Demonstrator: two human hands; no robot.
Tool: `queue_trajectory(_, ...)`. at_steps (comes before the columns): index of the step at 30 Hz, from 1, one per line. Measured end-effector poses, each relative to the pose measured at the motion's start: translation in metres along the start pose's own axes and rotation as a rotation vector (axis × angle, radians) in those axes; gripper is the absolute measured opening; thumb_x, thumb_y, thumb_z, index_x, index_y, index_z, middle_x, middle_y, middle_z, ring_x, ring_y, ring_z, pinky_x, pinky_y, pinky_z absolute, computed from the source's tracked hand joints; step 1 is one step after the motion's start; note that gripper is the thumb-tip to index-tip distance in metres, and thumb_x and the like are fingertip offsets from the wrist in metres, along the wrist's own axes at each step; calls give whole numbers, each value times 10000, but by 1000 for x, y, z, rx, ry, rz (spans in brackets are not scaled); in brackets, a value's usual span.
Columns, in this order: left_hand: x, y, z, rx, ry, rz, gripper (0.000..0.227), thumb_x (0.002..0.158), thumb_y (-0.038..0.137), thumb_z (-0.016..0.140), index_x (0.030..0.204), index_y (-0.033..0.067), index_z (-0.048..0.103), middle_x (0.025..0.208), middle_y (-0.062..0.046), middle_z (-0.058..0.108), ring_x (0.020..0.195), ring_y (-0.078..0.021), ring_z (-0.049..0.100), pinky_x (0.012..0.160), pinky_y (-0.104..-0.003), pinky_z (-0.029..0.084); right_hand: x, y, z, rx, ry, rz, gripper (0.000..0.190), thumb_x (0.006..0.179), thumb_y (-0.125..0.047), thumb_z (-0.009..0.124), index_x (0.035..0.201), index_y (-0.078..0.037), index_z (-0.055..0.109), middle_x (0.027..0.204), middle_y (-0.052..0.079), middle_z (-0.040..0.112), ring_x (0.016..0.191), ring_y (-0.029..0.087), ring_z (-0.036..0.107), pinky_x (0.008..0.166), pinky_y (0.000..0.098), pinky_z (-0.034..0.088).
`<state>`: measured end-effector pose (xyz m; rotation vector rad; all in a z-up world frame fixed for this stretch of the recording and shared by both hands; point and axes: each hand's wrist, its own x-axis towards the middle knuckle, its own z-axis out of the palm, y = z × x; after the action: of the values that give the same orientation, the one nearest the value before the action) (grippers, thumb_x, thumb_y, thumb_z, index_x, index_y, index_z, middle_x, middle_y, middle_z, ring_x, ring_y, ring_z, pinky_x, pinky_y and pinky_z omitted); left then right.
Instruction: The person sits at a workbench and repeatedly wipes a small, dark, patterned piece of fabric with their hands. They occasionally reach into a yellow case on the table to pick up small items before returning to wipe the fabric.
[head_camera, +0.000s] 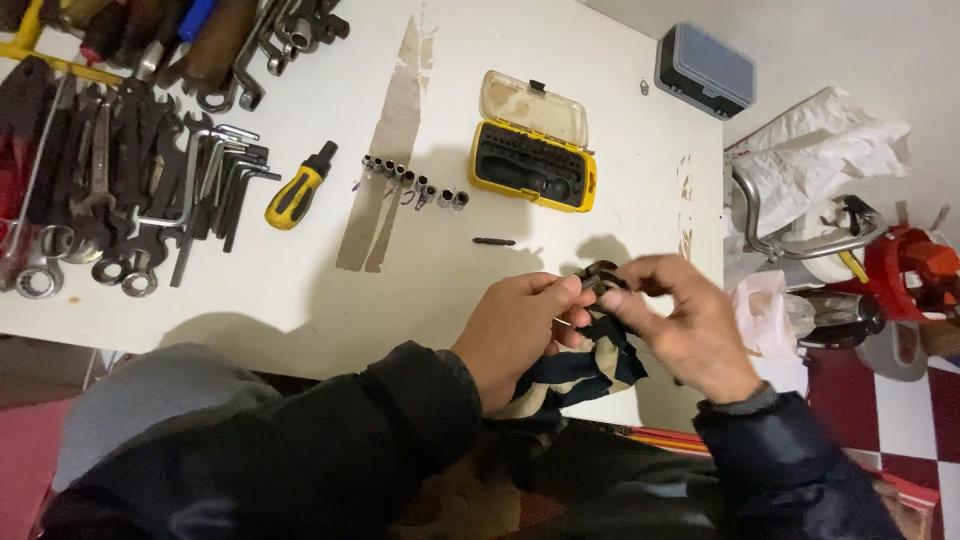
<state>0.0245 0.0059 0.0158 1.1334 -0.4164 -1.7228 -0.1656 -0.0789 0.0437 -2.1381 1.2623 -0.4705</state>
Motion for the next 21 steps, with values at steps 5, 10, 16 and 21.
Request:
queue_trajectory(5,6,-4,1,19,4,-1,317,1054,297,537,1023,60,745,811,-87,714,663,-163,700,601,-242,525,-10,35,25,-529,-137,2,449,768,-355,855,1127,-106,754,1119,160,676,1098,382,670,899,465,575)
queue_trajectory(10,11,-10,2,23,8,7,315,1042,311,546,1020,65,741,791,-54,702,656,-125,685,587,-209,518,-10,44,19,-313,56,-13,279,806,-342,857,1031,-188,799,1000,89,678,1032,306,684,879,378,561)
queue_trajectory(16,22,-18,5,37,41,46,300,1040,272,559,997,35,738,761,-84,702,613,-139,676,571,-224,535,-21,1,9,688,242,220,108,1033,-103,585,1103,-51,650,904,100,605,883,213,605,856,312,496)
queue_trajectory(21,27,-31,10,171,20,123,272,990,223,554,838,80,728,656,-42,691,563,-119,685,514,-231,538,-32,28,26,600,137,-15,332,943,-23,613,1271,-14,563,1097,127,662,975,207,635,878,379,534)
